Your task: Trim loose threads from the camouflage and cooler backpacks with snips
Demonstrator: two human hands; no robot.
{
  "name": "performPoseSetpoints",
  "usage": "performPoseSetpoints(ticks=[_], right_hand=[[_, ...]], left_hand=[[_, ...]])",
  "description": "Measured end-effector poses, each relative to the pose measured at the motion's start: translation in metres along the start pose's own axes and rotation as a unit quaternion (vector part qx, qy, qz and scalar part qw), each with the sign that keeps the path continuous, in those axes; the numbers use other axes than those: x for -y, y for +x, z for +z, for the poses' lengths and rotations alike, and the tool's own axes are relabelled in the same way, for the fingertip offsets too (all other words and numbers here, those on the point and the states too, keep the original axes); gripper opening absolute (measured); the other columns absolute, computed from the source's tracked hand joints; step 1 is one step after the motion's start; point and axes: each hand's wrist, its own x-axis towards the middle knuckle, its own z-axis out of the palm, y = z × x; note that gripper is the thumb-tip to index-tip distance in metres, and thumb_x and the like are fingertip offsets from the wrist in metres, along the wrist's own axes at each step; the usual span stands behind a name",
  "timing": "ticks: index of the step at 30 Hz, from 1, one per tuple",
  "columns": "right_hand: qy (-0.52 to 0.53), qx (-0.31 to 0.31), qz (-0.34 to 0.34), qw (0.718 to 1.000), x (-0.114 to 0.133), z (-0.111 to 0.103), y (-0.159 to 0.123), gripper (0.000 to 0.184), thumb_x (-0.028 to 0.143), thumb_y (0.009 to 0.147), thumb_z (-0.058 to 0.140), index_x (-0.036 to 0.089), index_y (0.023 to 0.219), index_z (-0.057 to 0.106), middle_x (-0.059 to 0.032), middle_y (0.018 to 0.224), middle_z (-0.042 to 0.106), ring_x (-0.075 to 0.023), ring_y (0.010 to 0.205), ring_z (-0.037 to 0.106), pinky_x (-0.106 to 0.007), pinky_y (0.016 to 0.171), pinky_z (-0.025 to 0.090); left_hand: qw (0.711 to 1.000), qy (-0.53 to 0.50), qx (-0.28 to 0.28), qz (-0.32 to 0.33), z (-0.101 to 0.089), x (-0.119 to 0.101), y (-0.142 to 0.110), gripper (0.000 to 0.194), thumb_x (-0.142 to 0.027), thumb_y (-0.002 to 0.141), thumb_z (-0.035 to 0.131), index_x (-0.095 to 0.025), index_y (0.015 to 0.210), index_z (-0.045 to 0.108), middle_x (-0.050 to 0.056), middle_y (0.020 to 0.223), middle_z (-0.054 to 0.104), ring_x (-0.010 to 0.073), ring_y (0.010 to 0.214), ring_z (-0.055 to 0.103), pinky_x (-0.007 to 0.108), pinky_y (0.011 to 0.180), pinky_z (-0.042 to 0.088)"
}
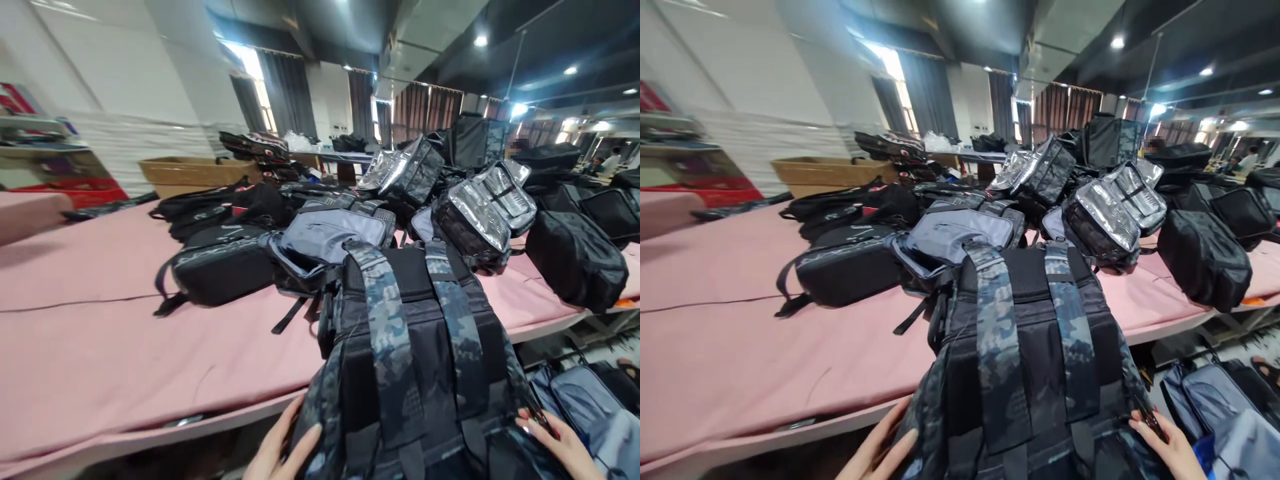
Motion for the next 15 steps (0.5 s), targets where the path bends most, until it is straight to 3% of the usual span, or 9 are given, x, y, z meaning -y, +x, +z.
performPoseSetpoints(ticks=[2,5,9,12,15], right_hand=[[0.003,0.032,-0.008,0.999,-0.007,0.000,0.008,0.042,0.047,0.056,0.074,0.018,0.086,0.073,-0.0088,0.095,0.072,-0.0305,0.098,0.063,-0.034,0.089,0.048],[0.036,0.075,-0.027,0.996,-0.022,0.003,0.018,0.046,0.039,0.053,0.076,0.021,0.095,0.070,-0.0077,0.101,0.070,-0.0295,0.098,0.064,-0.034,0.087,0.050],[0.031,0.042,-0.075,0.996,-0.028,0.017,0.035,0.049,0.033,0.052,0.076,0.022,0.100,0.068,-0.0083,0.110,0.067,-0.0287,0.103,0.061,-0.032,0.087,0.051],[0.017,-0.036,-0.097,0.994,-0.006,0.027,0.051,0.042,0.037,0.056,0.074,0.021,0.093,0.069,-0.0089,0.103,0.070,-0.0284,0.096,0.064,-0.033,0.084,0.052],[0.020,-0.095,-0.139,0.985,0.038,0.034,0.070,0.042,0.040,0.057,0.074,0.019,0.093,0.068,-0.0092,0.100,0.070,-0.0275,0.091,0.065,-0.036,0.084,0.051]], left_hand=[[0.999,0.024,0.026,-0.026,0.011,-0.007,0.011,0.072,-0.055,0.068,0.057,-0.017,0.128,0.046,0.006,0.127,0.055,0.0257,0.115,0.052,0.037,0.098,0.042],[0.998,0.045,0.043,-0.020,0.024,-0.020,0.027,0.058,-0.053,0.072,0.052,-0.020,0.119,0.054,0.003,0.115,0.064,0.0247,0.108,0.058,0.034,0.094,0.045],[0.998,0.066,-0.020,0.009,0.028,-0.038,0.052,0.044,-0.052,0.075,0.045,-0.020,0.097,0.064,0.004,0.099,0.071,0.0256,0.098,0.064,0.031,0.080,0.052],[0.995,0.079,-0.051,0.044,0.024,-0.054,0.081,0.046,-0.054,0.075,0.044,-0.017,0.091,0.065,0.006,0.093,0.072,0.0256,0.090,0.066,0.030,0.072,0.053],[0.991,0.089,-0.075,0.064,0.021,-0.076,0.123,0.047,-0.055,0.076,0.042,-0.017,0.093,0.064,0.007,0.091,0.072,0.0262,0.089,0.066,0.032,0.072,0.052]])
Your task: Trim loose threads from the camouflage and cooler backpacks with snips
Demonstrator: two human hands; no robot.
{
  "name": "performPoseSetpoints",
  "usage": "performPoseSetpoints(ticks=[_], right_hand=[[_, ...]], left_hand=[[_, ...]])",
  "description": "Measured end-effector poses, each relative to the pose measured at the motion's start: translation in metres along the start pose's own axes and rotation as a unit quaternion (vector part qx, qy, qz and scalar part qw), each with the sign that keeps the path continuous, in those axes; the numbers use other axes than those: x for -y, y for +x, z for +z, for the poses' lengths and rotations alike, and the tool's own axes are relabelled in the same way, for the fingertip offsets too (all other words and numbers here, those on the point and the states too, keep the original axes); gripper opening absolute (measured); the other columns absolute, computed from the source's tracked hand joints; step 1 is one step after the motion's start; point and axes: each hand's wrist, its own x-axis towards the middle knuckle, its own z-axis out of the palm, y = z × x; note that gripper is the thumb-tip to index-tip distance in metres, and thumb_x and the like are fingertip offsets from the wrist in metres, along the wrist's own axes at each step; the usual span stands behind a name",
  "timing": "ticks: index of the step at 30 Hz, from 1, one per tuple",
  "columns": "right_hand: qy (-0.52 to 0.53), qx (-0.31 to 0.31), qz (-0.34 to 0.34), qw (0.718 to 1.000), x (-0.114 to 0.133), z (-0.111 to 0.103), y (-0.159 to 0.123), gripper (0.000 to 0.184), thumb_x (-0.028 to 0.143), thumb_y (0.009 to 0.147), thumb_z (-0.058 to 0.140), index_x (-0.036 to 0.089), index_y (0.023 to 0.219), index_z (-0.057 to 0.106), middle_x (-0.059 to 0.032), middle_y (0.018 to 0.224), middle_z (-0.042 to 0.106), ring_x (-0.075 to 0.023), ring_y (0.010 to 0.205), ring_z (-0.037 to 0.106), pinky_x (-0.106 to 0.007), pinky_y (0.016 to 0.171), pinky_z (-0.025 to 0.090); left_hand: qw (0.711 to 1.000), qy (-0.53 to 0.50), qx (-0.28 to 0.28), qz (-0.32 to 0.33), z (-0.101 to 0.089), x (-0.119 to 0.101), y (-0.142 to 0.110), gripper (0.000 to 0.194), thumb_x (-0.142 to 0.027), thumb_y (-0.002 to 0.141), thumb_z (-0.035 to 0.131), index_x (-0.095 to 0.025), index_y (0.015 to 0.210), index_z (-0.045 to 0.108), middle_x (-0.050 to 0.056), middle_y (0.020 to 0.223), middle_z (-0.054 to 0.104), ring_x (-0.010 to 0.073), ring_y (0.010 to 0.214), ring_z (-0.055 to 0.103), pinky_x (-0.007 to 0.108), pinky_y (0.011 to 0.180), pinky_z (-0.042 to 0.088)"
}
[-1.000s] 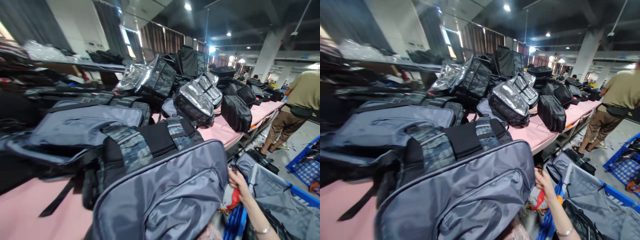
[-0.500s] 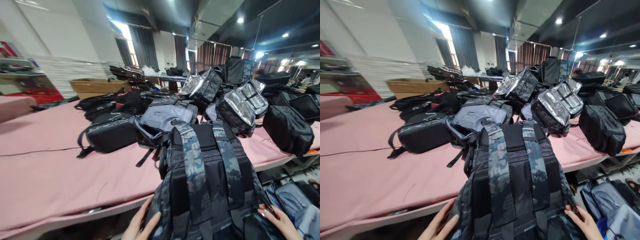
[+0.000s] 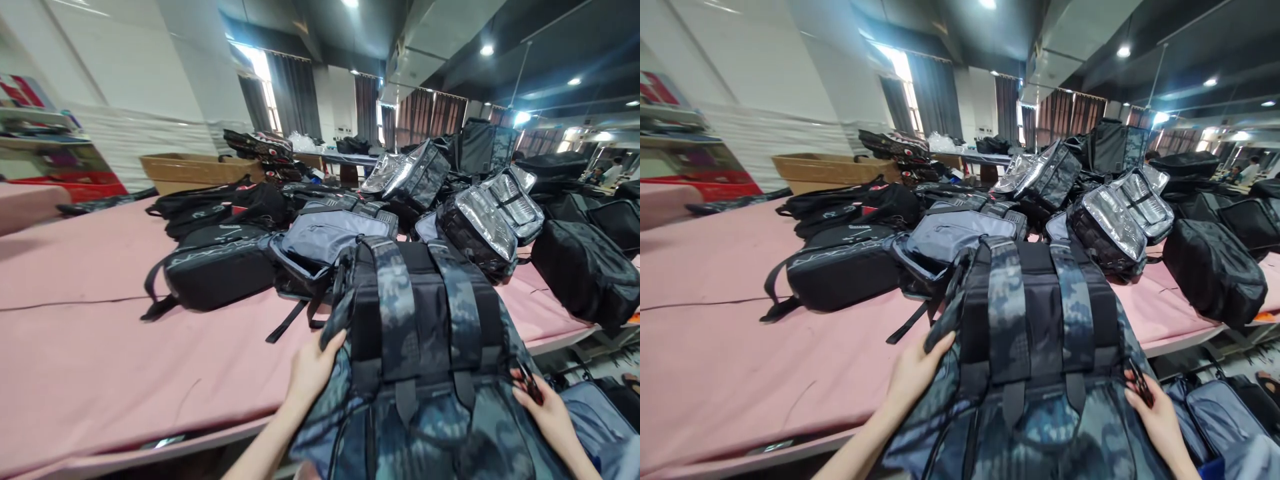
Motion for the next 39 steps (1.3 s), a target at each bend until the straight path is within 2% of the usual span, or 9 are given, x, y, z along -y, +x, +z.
performPoseSetpoints(ticks=[5,9,18,22,24,28,31,34,39], right_hand=[[-0.011,-0.093,-0.091,0.991,0.050,0.027,0.049,0.042,0.045,0.062,0.070,0.017,0.094,0.066,-0.0086,0.093,0.070,-0.0254,0.087,0.064,-0.040,0.087,0.047],[-0.019,-0.115,-0.096,0.989,0.043,0.037,0.062,0.040,0.049,0.065,0.066,0.016,0.087,0.068,-0.0087,0.088,0.071,-0.0258,0.085,0.063,-0.040,0.086,0.046],[-0.037,-0.045,0.025,0.998,-0.022,0.016,-0.001,0.040,0.050,0.063,0.066,0.015,0.081,0.071,-0.0110,0.087,0.072,-0.0303,0.086,0.064,-0.044,0.085,0.045],[-0.029,-0.063,0.034,0.997,-0.022,0.012,-0.012,0.039,0.049,0.065,0.066,0.015,0.083,0.070,-0.0096,0.086,0.070,-0.0275,0.085,0.062,-0.040,0.085,0.044],[-0.014,-0.069,0.036,0.997,-0.016,0.009,-0.014,0.036,0.048,0.066,0.066,0.016,0.082,0.070,-0.0078,0.084,0.070,-0.0253,0.084,0.061,-0.037,0.084,0.043],[0.049,-0.075,0.057,0.994,-0.003,0.005,-0.020,0.034,0.047,0.062,0.071,0.017,0.078,0.069,-0.0048,0.080,0.069,-0.0211,0.078,0.060,-0.031,0.078,0.044],[0.092,-0.074,0.068,0.991,0.006,0.003,-0.024,0.033,0.045,0.060,0.074,0.017,0.076,0.069,-0.0035,0.079,0.068,-0.0185,0.074,0.059,-0.028,0.073,0.045],[0.112,-0.072,0.067,0.989,0.016,0.002,-0.027,0.032,0.045,0.060,0.074,0.017,0.075,0.069,-0.0027,0.077,0.067,-0.0172,0.071,0.058,-0.026,0.067,0.045],[0.123,-0.069,0.064,0.988,0.029,0.002,-0.029,0.033,0.046,0.059,0.075,0.017,0.073,0.068,-0.0028,0.073,0.065,-0.0166,0.067,0.057,-0.025,0.062,0.045]], left_hand=[[0.998,0.036,-0.054,0.026,0.015,-0.019,0.081,0.046,-0.052,0.076,0.042,-0.014,0.094,0.062,0.015,0.094,0.069,0.0313,0.092,0.063,0.036,0.075,0.047],[0.996,0.047,-0.046,0.053,0.027,-0.013,0.102,0.047,-0.053,0.077,0.041,-0.014,0.096,0.061,0.015,0.092,0.069,0.0309,0.090,0.063,0.036,0.076,0.046],[0.998,-0.001,0.045,0.044,0.026,0.054,0.022,0.050,-0.061,0.073,0.045,-0.019,0.094,0.062,0.006,0.088,0.070,0.0260,0.084,0.065,0.035,0.072,0.050],[0.997,-0.052,-0.063,0.001,0.018,0.068,-0.033,0.056,-0.050,0.088,0.018,-0.013,0.113,0.051,0.012,0.111,0.063,0.0200,0.099,0.061,0.033,0.083,0.049],[0.992,-0.058,-0.114,-0.022,0.018,0.070,-0.070,0.052,-0.046,0.089,0.018,-0.012,0.113,0.050,0.012,0.101,0.065,0.0185,0.089,0.064,0.033,0.081,0.050],[0.997,-0.055,-0.047,0.004,0.040,0.070,-0.131,0.037,-0.049,0.080,0.045,-0.019,0.090,0.065,0.007,0.088,0.070,0.0204,0.082,0.065,0.032,0.078,0.052],[0.999,-0.035,-0.001,0.023,0.066,0.064,-0.138,0.038,-0.044,0.081,0.045,-0.019,0.102,0.063,0.009,0.108,0.067,0.0235,0.099,0.062,0.038,0.090,0.048],[0.998,-0.045,0.027,0.020,0.084,0.050,-0.121,0.036,-0.040,0.084,0.041,-0.020,0.106,0.061,0.006,0.099,0.070,0.0186,0.084,0.067,0.032,0.077,0.054],[0.999,-0.018,0.014,0.025,0.089,0.036,-0.105,0.030,-0.037,0.085,0.041,-0.020,0.092,0.065,0.007,0.096,0.070,0.0208,0.090,0.065,0.035,0.084,0.050]])
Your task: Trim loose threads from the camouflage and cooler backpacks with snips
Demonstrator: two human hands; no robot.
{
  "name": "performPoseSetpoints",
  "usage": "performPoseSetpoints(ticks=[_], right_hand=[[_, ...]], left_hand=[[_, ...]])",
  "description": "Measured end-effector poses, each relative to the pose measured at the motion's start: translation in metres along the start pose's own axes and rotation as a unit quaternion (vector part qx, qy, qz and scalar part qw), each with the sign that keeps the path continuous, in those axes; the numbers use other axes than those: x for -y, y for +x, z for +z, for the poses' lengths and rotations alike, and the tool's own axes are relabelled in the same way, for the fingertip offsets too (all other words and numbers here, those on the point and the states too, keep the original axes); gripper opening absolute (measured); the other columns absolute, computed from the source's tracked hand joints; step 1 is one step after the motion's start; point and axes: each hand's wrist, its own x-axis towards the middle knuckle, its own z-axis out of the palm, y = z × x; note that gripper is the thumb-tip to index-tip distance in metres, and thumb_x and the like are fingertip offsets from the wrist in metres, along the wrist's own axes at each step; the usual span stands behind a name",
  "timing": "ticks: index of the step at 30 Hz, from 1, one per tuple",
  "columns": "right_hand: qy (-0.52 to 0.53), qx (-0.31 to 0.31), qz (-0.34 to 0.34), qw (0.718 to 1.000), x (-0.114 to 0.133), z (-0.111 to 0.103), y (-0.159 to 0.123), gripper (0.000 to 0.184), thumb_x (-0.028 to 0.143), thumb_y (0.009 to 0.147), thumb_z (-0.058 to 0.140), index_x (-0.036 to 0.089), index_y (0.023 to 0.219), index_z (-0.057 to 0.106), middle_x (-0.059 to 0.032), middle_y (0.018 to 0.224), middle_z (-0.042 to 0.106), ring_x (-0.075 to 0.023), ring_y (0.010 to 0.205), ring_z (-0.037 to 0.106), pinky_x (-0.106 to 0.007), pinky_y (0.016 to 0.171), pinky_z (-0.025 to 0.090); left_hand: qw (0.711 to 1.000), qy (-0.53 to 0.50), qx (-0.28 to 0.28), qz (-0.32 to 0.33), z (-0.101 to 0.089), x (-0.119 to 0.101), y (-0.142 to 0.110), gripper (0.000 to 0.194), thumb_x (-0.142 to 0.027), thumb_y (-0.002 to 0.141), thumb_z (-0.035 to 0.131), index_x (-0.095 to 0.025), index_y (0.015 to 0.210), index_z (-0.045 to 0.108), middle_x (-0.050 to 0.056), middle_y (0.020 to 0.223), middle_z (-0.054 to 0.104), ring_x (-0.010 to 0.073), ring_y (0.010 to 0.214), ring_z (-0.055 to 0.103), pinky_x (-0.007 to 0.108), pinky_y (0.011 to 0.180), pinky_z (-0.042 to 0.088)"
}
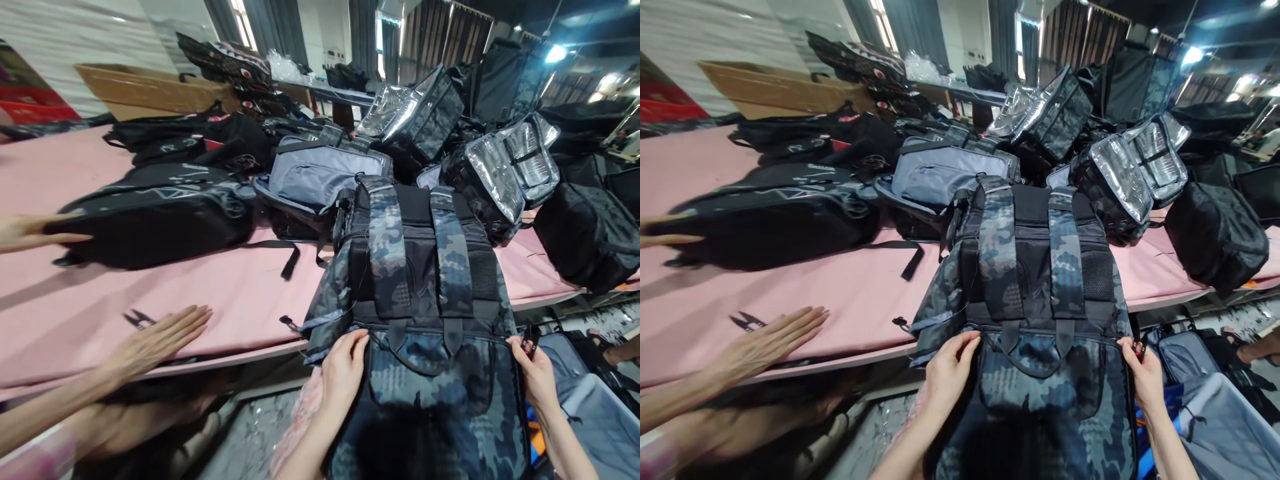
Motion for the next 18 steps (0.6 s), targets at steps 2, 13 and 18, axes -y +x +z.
performPoseSetpoints(ticks=[2,13,18], right_hand=[[0.007,0.000,0.001,1.000,0.001,0.000,0.000,0.033,0.045,0.058,0.076,0.017,0.072,0.068,-0.0024,0.072,0.065,-0.0160,0.067,0.057,-0.024,0.062,0.045],[-0.004,-0.005,-0.025,1.000,0.002,0.001,-0.003,0.032,0.046,0.060,0.074,0.018,0.075,0.069,-0.0004,0.070,0.063,-0.0137,0.064,0.054,-0.022,0.059,0.042],[-0.015,-0.025,-0.067,0.997,0.003,-0.001,0.006,0.032,0.045,0.063,0.072,0.017,0.077,0.067,-0.0023,0.077,0.062,-0.0142,0.068,0.054,-0.024,0.062,0.042]], left_hand=[[1.000,0.024,-0.013,-0.003,-0.001,0.002,-0.005,0.034,-0.034,0.086,0.038,-0.016,0.101,0.063,0.011,0.107,0.066,0.0233,0.101,0.061,0.039,0.093,0.045],[0.993,0.094,0.031,-0.057,-0.003,0.009,0.011,0.031,-0.029,0.082,0.039,-0.017,0.090,0.066,0.014,0.086,0.070,0.0271,0.078,0.065,0.037,0.072,0.047],[0.997,0.008,0.055,-0.047,-0.047,-0.005,0.017,0.027,-0.037,0.080,0.040,-0.022,0.077,0.062,0.006,0.083,0.069,0.0218,0.078,0.062,0.031,0.072,0.045]])
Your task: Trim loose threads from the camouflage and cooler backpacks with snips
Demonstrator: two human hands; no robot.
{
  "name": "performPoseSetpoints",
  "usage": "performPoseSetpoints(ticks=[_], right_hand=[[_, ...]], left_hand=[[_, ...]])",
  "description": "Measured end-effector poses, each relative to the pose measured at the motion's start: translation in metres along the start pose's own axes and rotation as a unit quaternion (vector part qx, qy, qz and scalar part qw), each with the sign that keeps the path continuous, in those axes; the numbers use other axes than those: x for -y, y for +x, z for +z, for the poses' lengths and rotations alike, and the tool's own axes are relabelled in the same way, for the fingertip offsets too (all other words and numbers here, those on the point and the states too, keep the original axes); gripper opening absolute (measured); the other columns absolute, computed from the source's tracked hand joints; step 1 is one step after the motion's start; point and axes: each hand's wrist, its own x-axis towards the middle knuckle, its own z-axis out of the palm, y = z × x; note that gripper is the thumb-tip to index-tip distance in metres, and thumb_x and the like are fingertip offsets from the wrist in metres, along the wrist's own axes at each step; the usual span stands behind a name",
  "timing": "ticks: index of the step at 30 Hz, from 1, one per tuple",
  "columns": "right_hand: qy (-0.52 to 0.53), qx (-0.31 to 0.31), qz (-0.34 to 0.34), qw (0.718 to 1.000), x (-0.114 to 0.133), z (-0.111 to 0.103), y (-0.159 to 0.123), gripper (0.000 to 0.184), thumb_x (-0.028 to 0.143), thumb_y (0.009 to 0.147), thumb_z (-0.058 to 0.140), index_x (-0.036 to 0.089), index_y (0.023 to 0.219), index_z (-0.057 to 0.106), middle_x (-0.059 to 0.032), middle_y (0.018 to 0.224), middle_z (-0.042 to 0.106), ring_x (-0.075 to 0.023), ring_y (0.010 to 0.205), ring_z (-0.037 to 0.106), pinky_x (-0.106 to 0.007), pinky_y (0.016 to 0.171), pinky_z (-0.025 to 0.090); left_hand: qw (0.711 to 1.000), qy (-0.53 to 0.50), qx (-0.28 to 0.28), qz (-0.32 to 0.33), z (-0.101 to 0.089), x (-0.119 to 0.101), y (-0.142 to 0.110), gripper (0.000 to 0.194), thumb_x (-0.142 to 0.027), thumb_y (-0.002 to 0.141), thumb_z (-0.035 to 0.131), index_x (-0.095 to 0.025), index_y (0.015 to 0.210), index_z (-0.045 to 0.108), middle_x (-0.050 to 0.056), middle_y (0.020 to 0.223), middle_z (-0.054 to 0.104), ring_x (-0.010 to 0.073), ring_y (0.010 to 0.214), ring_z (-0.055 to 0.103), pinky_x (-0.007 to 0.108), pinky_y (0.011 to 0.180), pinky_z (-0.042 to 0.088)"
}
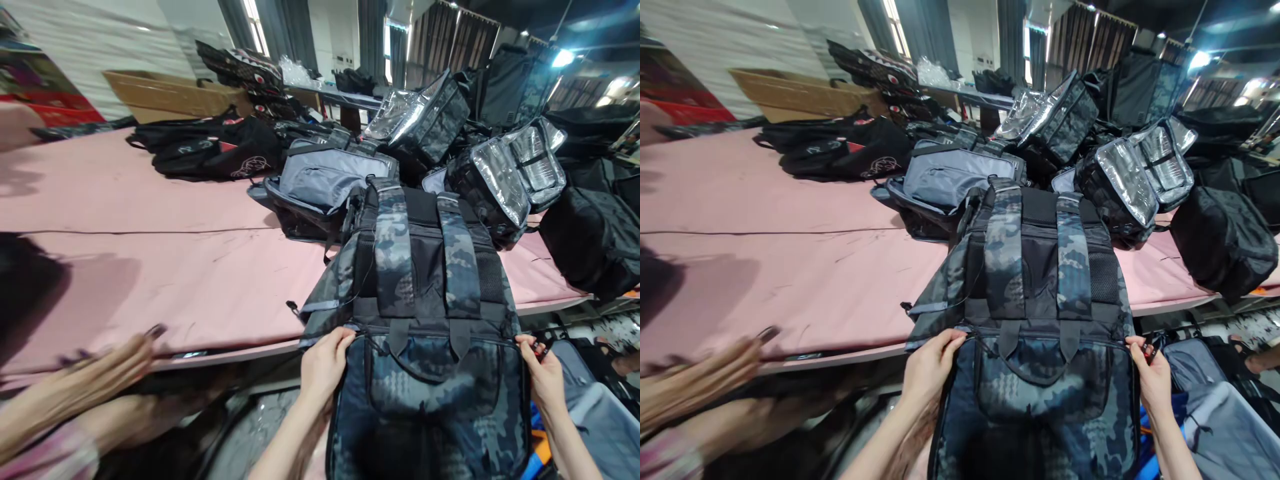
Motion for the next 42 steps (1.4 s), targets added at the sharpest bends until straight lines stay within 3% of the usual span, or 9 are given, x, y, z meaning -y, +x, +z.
performPoseSetpoints(ticks=[4,9,16,20,22,28,30,35,42], right_hand=[[0.031,-0.042,-0.038,0.998,-0.001,-0.003,0.008,0.032,0.044,0.061,0.074,0.018,0.076,0.064,-0.0006,0.076,0.057,-0.0121,0.066,0.051,-0.022,0.060,0.041],[0.062,-0.067,-0.033,0.995,-0.008,0.001,0.007,0.030,0.043,0.064,0.071,0.019,0.079,0.061,0.0024,0.072,0.052,-0.0096,0.059,0.047,-0.021,0.053,0.039],[0.061,-0.082,-0.100,0.990,-0.019,0.025,0.012,0.026,0.039,0.073,0.064,0.018,0.086,0.058,-0.0003,0.081,0.055,-0.0117,0.068,0.051,-0.023,0.064,0.041],[0.071,-0.081,-0.063,0.992,-0.023,0.023,0.004,0.027,0.041,0.071,0.064,0.019,0.085,0.056,0.0027,0.069,0.051,-0.0097,0.056,0.048,-0.022,0.054,0.039],[0.072,-0.075,-0.050,0.993,-0.022,0.019,-0.001,0.028,0.042,0.071,0.064,0.020,0.087,0.056,0.0037,0.065,0.051,-0.0095,0.053,0.048,-0.022,0.052,0.039],[0.093,-0.033,-0.009,0.995,-0.013,0.015,-0.004,0.034,0.044,0.066,0.067,0.022,0.089,0.056,0.0061,0.060,0.049,-0.0087,0.048,0.047,-0.021,0.050,0.039],[0.083,-0.030,-0.008,0.996,-0.010,0.016,-0.003,0.035,0.046,0.065,0.068,0.021,0.087,0.056,0.0067,0.058,0.047,-0.0085,0.047,0.045,-0.021,0.049,0.039],[0.061,-0.050,-0.029,0.996,-0.007,0.023,-0.006,0.030,0.046,0.071,0.065,0.020,0.078,0.053,0.0064,0.058,0.046,-0.0078,0.048,0.044,-0.020,0.048,0.037],[-0.009,-0.089,-0.101,0.991,-0.005,0.016,-0.029,0.021,0.039,0.079,0.057,0.019,0.081,0.060,-0.0007,0.073,0.060,-0.0136,0.064,0.053,-0.024,0.061,0.042]], left_hand=[[0.995,-0.093,0.043,0.018,-0.036,-0.026,-0.019,0.031,-0.046,0.077,0.040,-0.021,0.067,0.056,0.002,0.067,0.063,0.0171,0.064,0.058,0.026,0.061,0.047],[0.967,-0.239,0.092,-0.002,-0.046,-0.048,-0.030,0.040,-0.057,0.076,0.042,-0.020,0.064,0.052,-0.001,0.050,0.052,0.0117,0.043,0.044,0.024,0.041,0.038],[0.986,-0.148,0.017,0.081,-0.048,-0.033,-0.019,0.024,-0.041,0.074,0.053,-0.023,0.073,0.069,0.004,0.079,0.070,0.0199,0.077,0.062,0.032,0.077,0.049],[0.972,-0.015,-0.144,0.183,-0.050,-0.036,-0.043,0.019,-0.035,0.080,0.052,-0.026,0.084,0.069,0.003,0.082,0.071,0.0195,0.077,0.064,0.035,0.078,0.050],[0.957,0.024,-0.168,0.235,-0.050,-0.046,-0.045,0.017,-0.033,0.080,0.054,-0.027,0.088,0.068,0.004,0.081,0.070,0.0195,0.078,0.062,0.035,0.078,0.049],[0.930,0.138,0.054,0.337,-0.049,-0.078,-0.015,0.020,-0.042,0.082,0.051,-0.026,0.079,0.064,0.001,0.077,0.064,0.0178,0.074,0.057,0.029,0.062,0.042],[0.917,0.181,0.089,0.343,-0.048,-0.082,-0.009,0.017,-0.038,0.081,0.053,-0.024,0.073,0.060,0.000,0.072,0.062,0.0179,0.069,0.055,0.029,0.058,0.039],[0.917,0.173,0.087,0.348,-0.043,-0.080,-0.008,0.025,-0.032,0.087,0.040,-0.021,0.068,0.051,0.001,0.066,0.057,0.0164,0.062,0.053,0.028,0.056,0.038],[0.937,0.069,0.013,0.342,-0.036,-0.068,-0.009,0.022,-0.036,0.087,0.036,-0.025,0.071,0.046,0.000,0.061,0.056,0.0155,0.054,0.055,0.026,0.053,0.042]])
